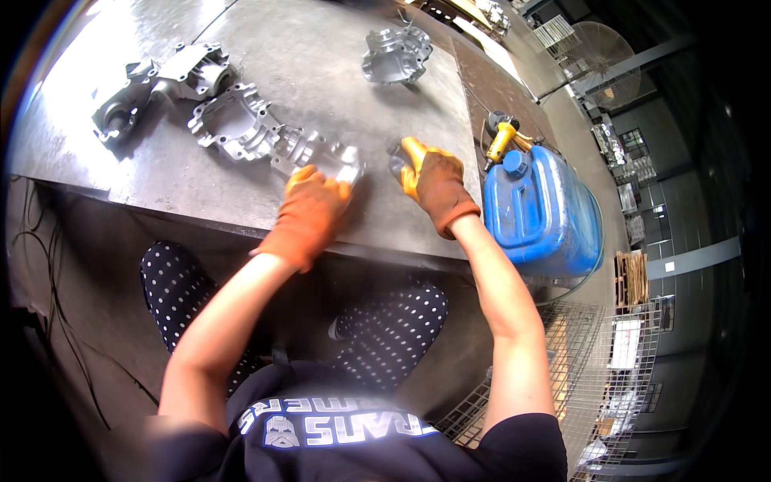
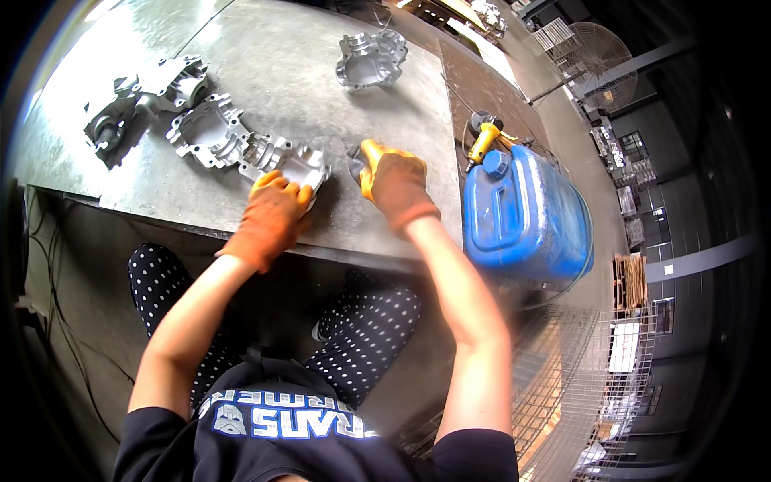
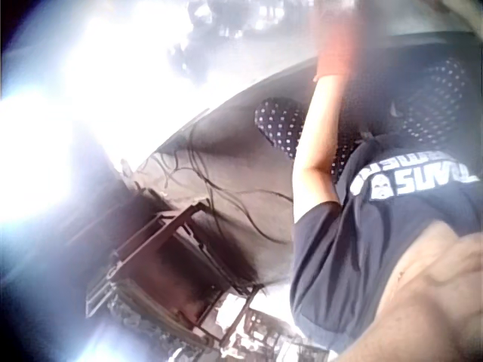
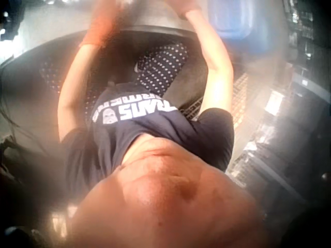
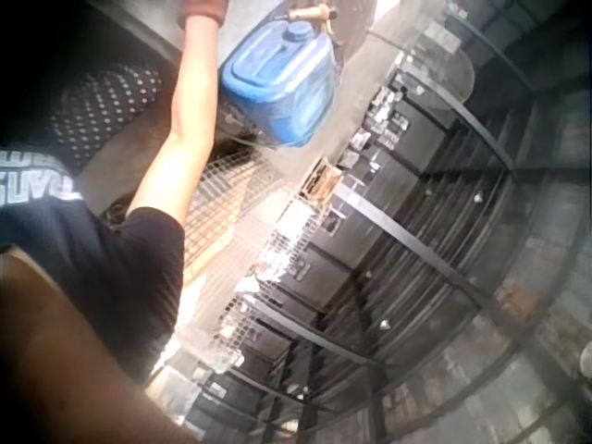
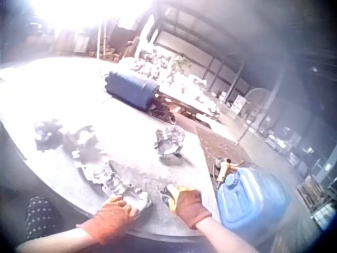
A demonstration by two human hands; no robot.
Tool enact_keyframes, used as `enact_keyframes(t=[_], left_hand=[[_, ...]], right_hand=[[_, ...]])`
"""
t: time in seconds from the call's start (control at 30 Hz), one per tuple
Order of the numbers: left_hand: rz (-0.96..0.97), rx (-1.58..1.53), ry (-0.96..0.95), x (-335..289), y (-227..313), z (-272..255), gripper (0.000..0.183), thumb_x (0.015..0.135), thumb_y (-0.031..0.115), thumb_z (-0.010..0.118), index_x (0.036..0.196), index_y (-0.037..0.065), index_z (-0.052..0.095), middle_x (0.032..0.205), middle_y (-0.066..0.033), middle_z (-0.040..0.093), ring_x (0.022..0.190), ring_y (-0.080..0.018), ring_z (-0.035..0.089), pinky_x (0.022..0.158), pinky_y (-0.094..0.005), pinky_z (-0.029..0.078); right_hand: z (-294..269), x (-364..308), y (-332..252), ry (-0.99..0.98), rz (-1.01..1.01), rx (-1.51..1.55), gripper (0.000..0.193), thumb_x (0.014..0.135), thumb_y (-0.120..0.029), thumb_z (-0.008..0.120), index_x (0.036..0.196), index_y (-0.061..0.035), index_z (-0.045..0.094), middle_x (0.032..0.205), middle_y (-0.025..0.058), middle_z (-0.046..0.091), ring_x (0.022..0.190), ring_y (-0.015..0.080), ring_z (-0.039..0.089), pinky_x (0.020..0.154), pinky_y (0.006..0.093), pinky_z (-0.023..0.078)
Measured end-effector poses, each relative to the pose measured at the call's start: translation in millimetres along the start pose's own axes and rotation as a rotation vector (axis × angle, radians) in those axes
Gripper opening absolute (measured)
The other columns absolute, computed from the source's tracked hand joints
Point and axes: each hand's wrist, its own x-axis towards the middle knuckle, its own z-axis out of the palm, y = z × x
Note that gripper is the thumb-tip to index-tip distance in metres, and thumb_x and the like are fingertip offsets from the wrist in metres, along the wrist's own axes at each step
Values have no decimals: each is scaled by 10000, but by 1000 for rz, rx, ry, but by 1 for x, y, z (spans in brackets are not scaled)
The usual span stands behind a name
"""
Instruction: The person cleans and deburrs several metal engine-like castings on a table using a small hand tool.
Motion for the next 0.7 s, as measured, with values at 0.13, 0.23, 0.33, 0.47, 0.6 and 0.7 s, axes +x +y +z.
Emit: enact_keyframes(t=[0.13,0.23,0.33,0.47,0.6,0.7], left_hand=[[178,-117,33,-67,-34,-50,353,808,223,741,1131,105,658,1064,-65,682,1202,-293,606,1151,-445,382],[39,-16,8,-98,-35,-52,404,817,199,720,1208,119,658,1195,-67,654,1311,-294,534,1205,-510,287],[-104,93,133,-115,-14,-37,441,813,202,717,1238,106,649,1224,-89,638,1332,-314,513,1212,-532,264],[-321,-71,217,-99,12,-40,481,809,345,738,1212,93,664,1028,-94,641,1121,-312,584,1095,-545,356],[-407,-47,188,-91,12,-26,399,831,396,732,1105,109,699,974,-87,652,1045,-305,600,1034,-512,401],[-396,-29,214,-91,8,-21,376,843,386,722,1097,109,697,957,-83,651,1025,-302,604,1020,-507,412]], right_hand=[[6,-12,-20,8,-296,-180,222,873,-344,693,1020,-195,619,889,86,699,778,313,696,672,445,515],[9,-20,-49,69,-452,-253,146,821,-246,696,929,-185,620,815,67,670,703,262,685,665,411,507],[18,-27,-64,219,-549,-249,136,759,-160,681,878,-158,616,767,66,639,661,242,664,665,388,503],[23,-36,-86,233,-419,-300,154,736,-140,683,866,-135,599,732,71,603,656,242,652,660,381,487],[27,-37,-88,282,-400,-305,179,727,-125,684,863,-124,567,754,74,590,663,236,643,640,369,470],[32,-36,-90,253,-367,-295,186,726,-122,682,870,-120,564,762,74,586,669,238,641,639,370,469]])
